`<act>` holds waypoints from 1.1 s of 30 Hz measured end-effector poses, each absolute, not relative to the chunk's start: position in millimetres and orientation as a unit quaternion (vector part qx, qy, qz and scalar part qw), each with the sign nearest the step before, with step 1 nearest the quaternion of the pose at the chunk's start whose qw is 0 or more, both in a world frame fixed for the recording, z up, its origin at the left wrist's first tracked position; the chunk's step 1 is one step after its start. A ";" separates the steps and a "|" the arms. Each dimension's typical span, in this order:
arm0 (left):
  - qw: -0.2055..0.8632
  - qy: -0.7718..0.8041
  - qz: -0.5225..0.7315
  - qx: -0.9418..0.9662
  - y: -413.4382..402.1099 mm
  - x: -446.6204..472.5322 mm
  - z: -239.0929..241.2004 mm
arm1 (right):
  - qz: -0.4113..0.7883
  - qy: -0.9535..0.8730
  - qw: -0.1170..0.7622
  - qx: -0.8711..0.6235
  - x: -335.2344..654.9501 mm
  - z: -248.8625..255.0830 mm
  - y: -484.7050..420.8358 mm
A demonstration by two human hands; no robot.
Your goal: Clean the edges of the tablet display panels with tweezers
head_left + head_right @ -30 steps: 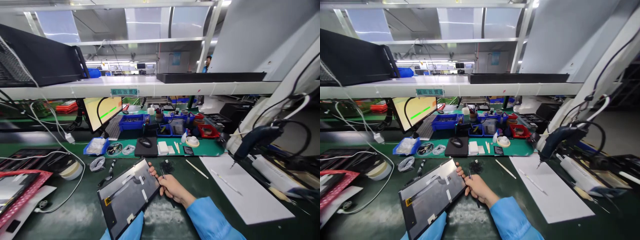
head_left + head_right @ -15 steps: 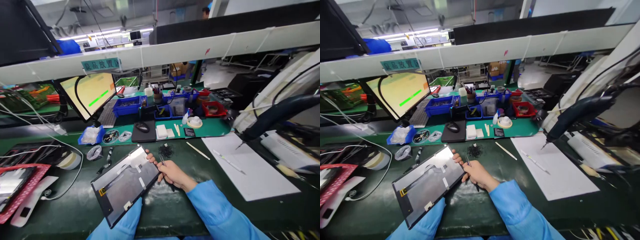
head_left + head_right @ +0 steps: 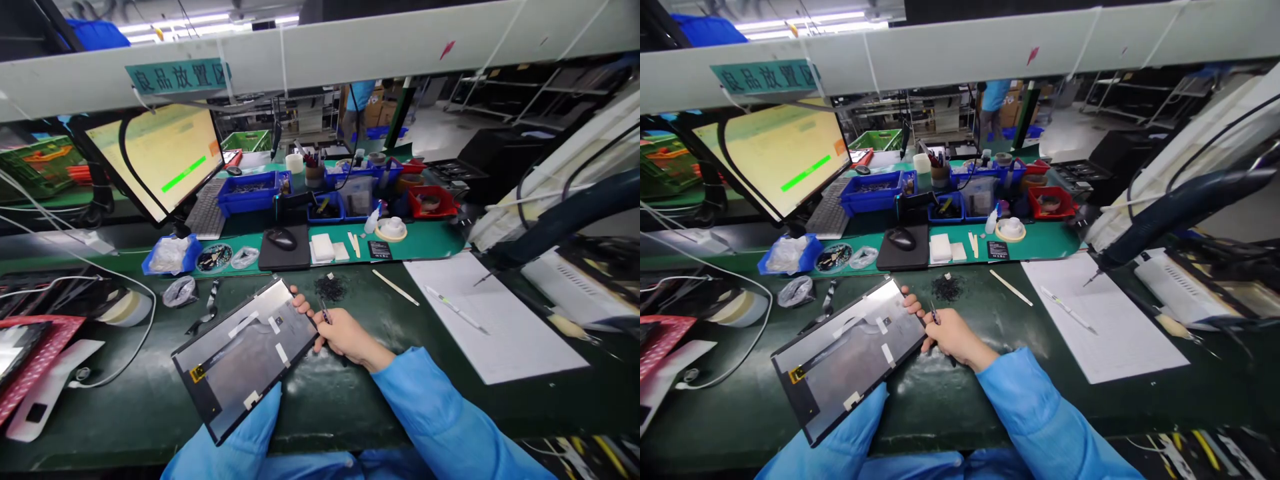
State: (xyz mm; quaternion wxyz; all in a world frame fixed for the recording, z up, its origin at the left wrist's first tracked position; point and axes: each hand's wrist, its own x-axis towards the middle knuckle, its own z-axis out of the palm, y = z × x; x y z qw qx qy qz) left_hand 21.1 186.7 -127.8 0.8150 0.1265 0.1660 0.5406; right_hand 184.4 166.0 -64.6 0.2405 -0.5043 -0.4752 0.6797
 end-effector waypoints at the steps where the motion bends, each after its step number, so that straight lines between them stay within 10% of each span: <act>1: 0.815 0.162 0.543 0.121 187.2 20.7 -129.7 | 0.678 -0.475 0.241 -0.506 184.1 -64.8 165.7; 33: 0.821 0.179 0.535 0.088 201.2 14.8 -148.9 | 0.677 -0.479 0.253 -0.498 183.1 -60.1 160.8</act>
